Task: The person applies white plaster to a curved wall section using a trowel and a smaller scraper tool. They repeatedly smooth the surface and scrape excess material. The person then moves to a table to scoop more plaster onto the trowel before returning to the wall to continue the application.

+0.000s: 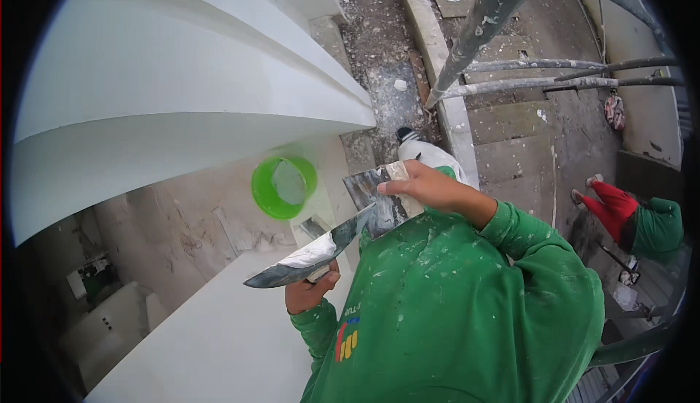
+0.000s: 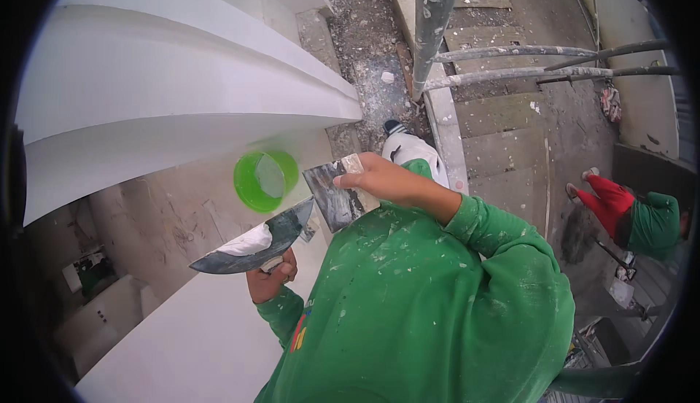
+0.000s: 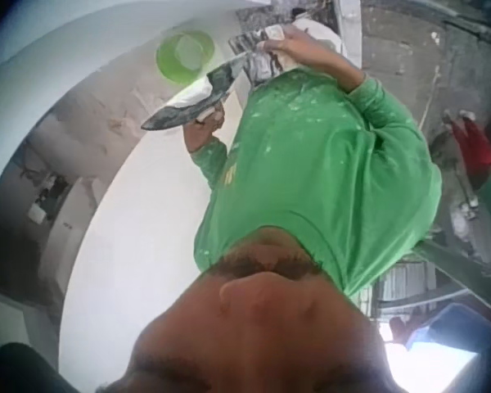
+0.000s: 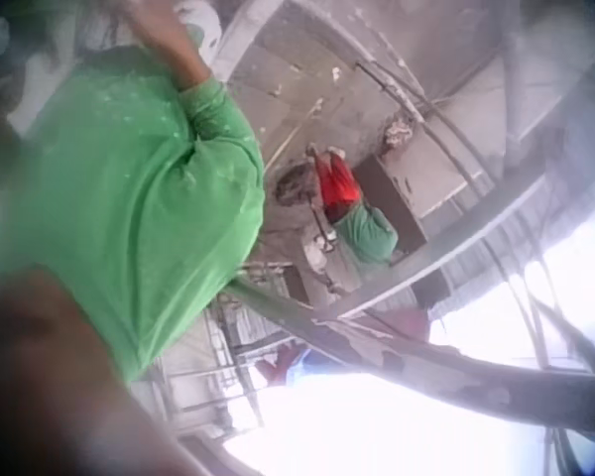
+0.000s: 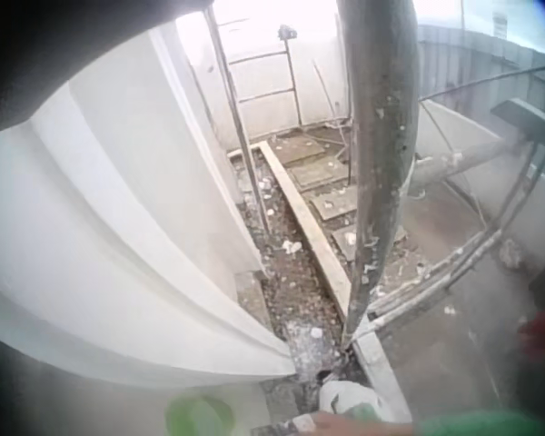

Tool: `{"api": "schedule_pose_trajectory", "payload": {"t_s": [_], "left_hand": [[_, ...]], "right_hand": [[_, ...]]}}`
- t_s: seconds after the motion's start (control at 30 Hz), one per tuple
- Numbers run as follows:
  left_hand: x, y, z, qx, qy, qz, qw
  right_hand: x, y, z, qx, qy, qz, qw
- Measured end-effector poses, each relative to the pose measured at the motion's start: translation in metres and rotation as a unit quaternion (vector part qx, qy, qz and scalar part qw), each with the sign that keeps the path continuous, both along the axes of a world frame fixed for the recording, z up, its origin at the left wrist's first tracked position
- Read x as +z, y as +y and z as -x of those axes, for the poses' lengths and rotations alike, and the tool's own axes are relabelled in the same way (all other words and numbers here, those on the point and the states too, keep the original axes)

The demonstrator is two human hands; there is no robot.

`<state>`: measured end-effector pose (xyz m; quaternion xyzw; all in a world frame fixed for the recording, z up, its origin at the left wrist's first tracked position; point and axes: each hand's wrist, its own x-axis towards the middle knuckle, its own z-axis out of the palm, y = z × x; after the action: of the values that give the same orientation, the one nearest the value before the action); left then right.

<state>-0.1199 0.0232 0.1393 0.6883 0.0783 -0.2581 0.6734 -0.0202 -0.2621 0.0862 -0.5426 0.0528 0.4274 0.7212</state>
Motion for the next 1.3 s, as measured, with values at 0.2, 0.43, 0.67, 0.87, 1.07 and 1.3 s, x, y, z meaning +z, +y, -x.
{"api": "schedule_pose_trajectory", "payload": {"t_s": [0.2, 0.43, 0.67, 0.87, 1.07, 1.3], "left_hand": [[-0.002, 0.005, -0.018, -0.007, -0.09, -0.11, 0.99], [-0.045, -0.019, -0.045, -0.06, -0.517, -0.266, 0.811], [-0.092, 0.022, -0.029, -0.082, -0.398, -0.26, 0.876], [-0.094, 0.0, -0.003, 0.137, -0.079, -0.004, 0.987], [-0.038, -0.021, -0.001, 0.072, 0.198, 0.477, 0.853], [-0.007, 0.002, -0.002, -0.014, 0.063, 0.42, 0.905]], "right_hand": [[-0.022, 0.007, 0.02, -0.068, 0.039, -0.036, 0.996], [-0.011, 0.016, 0.025, -0.132, 0.122, -0.182, 0.967], [0.046, -0.012, 0.018, -0.004, 0.064, -0.197, 0.978], [0.066, -0.028, 0.009, -0.157, -0.297, -0.089, 0.938], [0.061, 0.023, 0.014, -0.249, -0.558, -0.128, 0.781], [0.056, 0.003, -0.011, 0.108, -0.696, 0.178, 0.687]]}}
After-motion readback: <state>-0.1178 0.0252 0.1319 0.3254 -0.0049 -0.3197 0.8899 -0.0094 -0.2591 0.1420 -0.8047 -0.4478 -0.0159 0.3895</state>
